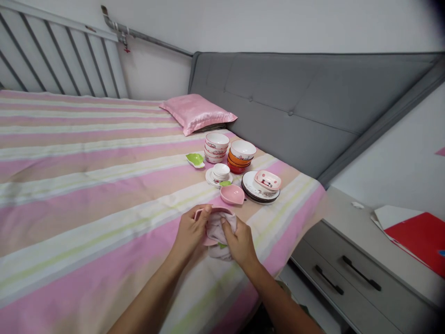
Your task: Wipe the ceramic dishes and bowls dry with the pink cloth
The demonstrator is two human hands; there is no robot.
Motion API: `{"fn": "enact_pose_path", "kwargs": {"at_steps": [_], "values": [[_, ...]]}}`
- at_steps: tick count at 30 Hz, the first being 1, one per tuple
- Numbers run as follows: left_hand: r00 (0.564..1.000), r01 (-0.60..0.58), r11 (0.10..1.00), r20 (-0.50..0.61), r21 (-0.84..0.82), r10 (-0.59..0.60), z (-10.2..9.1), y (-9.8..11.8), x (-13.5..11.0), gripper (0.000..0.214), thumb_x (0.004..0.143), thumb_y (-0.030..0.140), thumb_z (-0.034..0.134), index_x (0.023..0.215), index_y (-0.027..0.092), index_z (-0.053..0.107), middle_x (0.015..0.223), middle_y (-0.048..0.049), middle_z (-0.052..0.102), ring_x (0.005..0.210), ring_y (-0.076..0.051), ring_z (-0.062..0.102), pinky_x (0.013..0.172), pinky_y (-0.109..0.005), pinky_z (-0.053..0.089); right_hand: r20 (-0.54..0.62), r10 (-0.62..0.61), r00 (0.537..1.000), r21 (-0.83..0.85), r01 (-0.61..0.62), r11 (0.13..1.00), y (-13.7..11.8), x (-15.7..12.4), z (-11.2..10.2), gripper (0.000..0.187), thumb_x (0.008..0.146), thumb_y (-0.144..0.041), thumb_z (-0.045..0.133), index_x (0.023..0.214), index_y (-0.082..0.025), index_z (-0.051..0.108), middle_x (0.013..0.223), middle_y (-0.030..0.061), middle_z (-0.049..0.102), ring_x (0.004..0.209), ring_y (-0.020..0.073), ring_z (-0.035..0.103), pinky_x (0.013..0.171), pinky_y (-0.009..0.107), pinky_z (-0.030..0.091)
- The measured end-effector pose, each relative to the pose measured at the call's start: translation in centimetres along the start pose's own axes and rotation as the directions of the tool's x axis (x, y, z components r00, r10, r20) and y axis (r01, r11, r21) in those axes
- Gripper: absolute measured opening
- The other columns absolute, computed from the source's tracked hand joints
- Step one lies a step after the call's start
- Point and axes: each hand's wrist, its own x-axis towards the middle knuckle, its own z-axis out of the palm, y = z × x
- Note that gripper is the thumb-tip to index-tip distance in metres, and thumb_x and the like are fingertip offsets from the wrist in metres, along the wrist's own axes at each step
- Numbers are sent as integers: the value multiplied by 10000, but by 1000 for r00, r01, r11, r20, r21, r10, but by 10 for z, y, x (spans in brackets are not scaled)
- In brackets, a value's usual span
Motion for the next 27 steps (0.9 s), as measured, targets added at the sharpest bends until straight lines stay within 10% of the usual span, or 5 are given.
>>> {"fn": "enact_pose_path", "kwargs": {"at_steps": [10, 18, 27], "values": [[975, 56, 993, -208, -106, -77, -2, -8, 4, 485, 682, 643, 571, 666, 159, 554, 558, 25, 535, 533, -121, 490, 497, -226, 387, -4, 36, 999, 276, -33, 961, 3, 0, 6, 246, 827, -396, 525, 863, -172, 618, 715, 3, 649, 670, 155, 592, 609, 231, 445], [948, 163, 882, -178, -441, -264, 0, 13, 0, 540, 735, 630, 538, 983, 155, 608, 956, -90, 683, 802, -184, 646, 673, -273, 521, 46, 18, 999, 366, -34, 930, 3, -3, 8, 269, 842, -385, 518, 932, -159, 632, 777, 12, 653, 740, 165, 599, 663, 244, 457], [961, 135, 893, -162, -429, -224, 3, 12, -1, 508, 755, 599, 542, 1038, 183, 617, 1104, -82, 659, 997, -205, 615, 752, -242, 510, 10, 7, 1000, 354, -10, 935, 1, -4, 7, 266, 852, -372, 507, 981, -166, 614, 809, 14, 652, 748, 158, 594, 681, 243, 454]]}}
